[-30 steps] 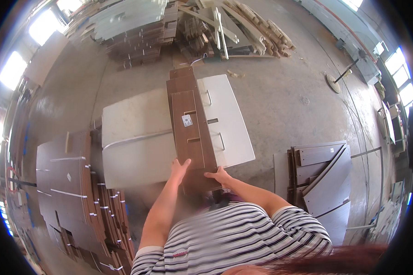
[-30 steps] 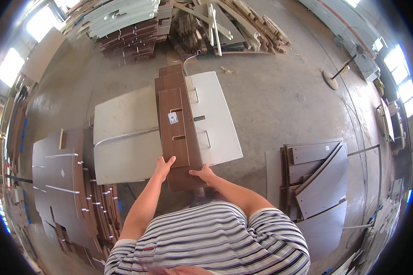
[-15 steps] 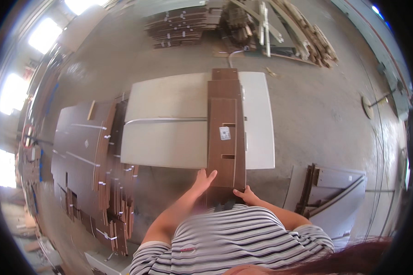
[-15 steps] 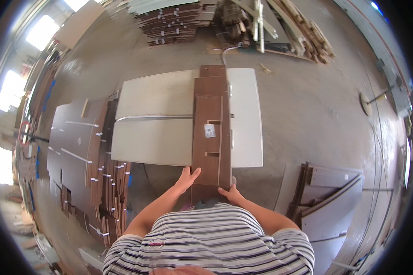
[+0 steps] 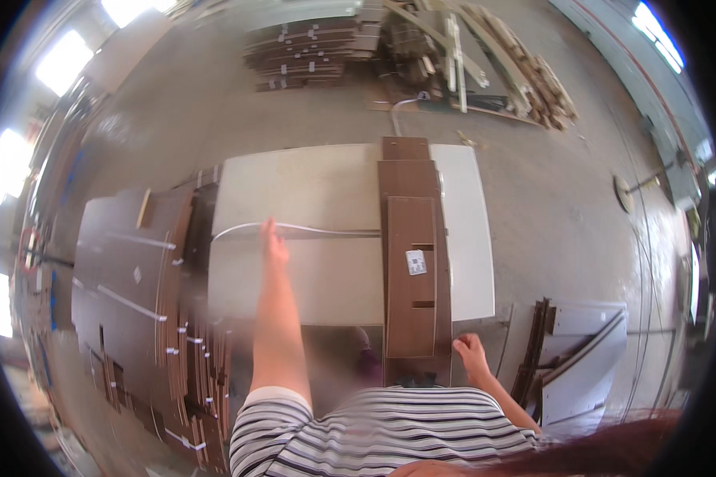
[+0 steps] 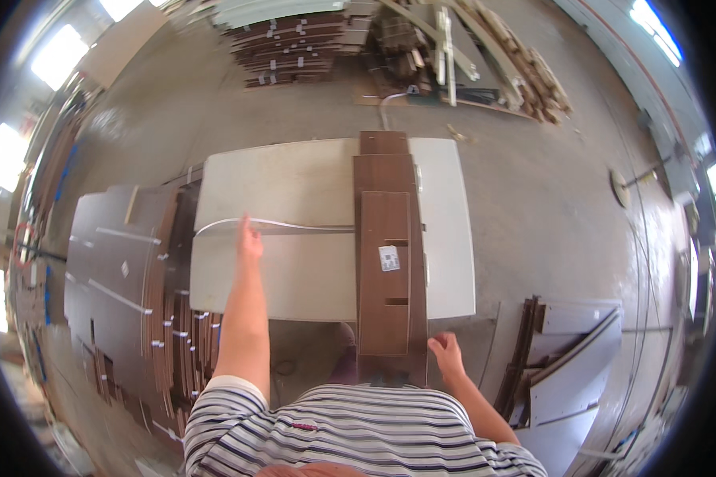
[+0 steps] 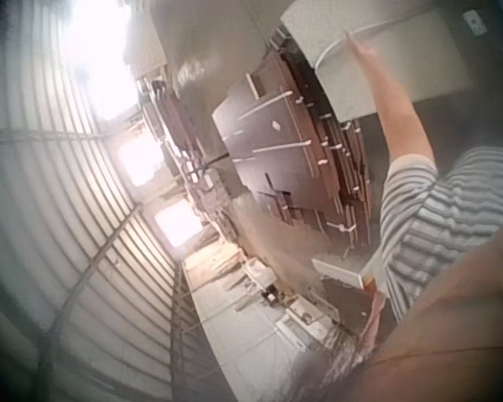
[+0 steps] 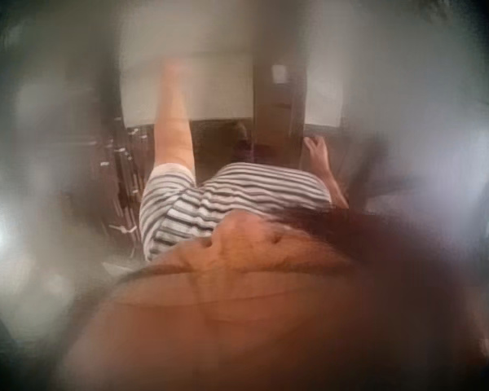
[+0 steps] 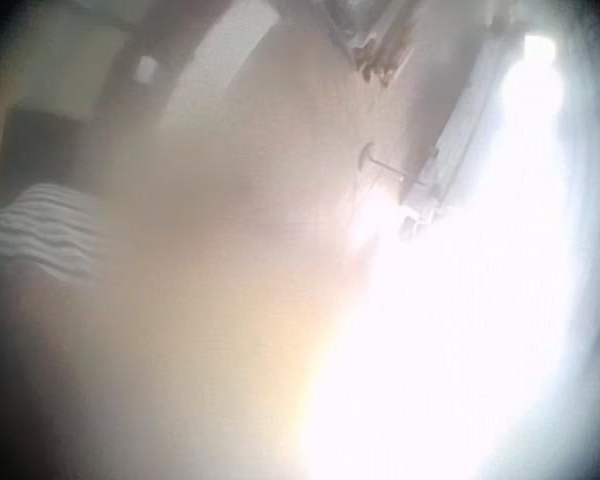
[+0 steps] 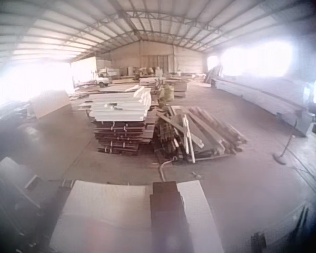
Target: The person stacks brown wooden panels on a workbench and secures them with white straps. Another person assists by moving and stacking additional panels nearby.
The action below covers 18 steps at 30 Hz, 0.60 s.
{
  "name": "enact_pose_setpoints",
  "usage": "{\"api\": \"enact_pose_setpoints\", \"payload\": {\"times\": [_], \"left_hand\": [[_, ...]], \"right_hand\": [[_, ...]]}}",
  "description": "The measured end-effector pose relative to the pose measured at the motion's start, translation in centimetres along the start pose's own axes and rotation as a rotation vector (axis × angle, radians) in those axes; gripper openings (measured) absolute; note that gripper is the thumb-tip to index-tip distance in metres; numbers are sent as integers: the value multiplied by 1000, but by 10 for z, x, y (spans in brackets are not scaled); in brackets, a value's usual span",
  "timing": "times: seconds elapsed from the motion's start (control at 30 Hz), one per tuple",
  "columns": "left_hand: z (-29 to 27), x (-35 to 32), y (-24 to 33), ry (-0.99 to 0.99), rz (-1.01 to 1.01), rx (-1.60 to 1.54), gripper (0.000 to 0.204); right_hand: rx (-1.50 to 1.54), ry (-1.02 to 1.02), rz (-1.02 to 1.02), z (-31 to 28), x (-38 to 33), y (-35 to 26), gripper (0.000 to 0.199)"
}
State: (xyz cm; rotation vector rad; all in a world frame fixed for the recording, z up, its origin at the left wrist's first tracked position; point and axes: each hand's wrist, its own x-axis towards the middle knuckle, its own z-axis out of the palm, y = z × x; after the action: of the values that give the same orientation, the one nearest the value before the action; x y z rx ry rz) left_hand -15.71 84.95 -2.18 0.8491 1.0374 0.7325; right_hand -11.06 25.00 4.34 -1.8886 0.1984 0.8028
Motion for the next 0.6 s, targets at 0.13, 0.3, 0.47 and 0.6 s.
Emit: {"api": "enact_pose_setpoints", "payload": {"times": [0.13,0.3,0.47,0.6], "left_hand": [[82,-57,46,-523,92,-455,39],[169,-202,73,-706,75,54,25],[109,-133,5,97,-76,127,33],[20,-62,-35,324,-327,-21,34]], "right_hand": [[-401,227,-496,-13,34,-65,19],[-403,145,-1124,57,37,-243,37],[-332,-111,-1153,77,32,-260,34],[-351,-85,-1014,39,31,-189,26]]}}
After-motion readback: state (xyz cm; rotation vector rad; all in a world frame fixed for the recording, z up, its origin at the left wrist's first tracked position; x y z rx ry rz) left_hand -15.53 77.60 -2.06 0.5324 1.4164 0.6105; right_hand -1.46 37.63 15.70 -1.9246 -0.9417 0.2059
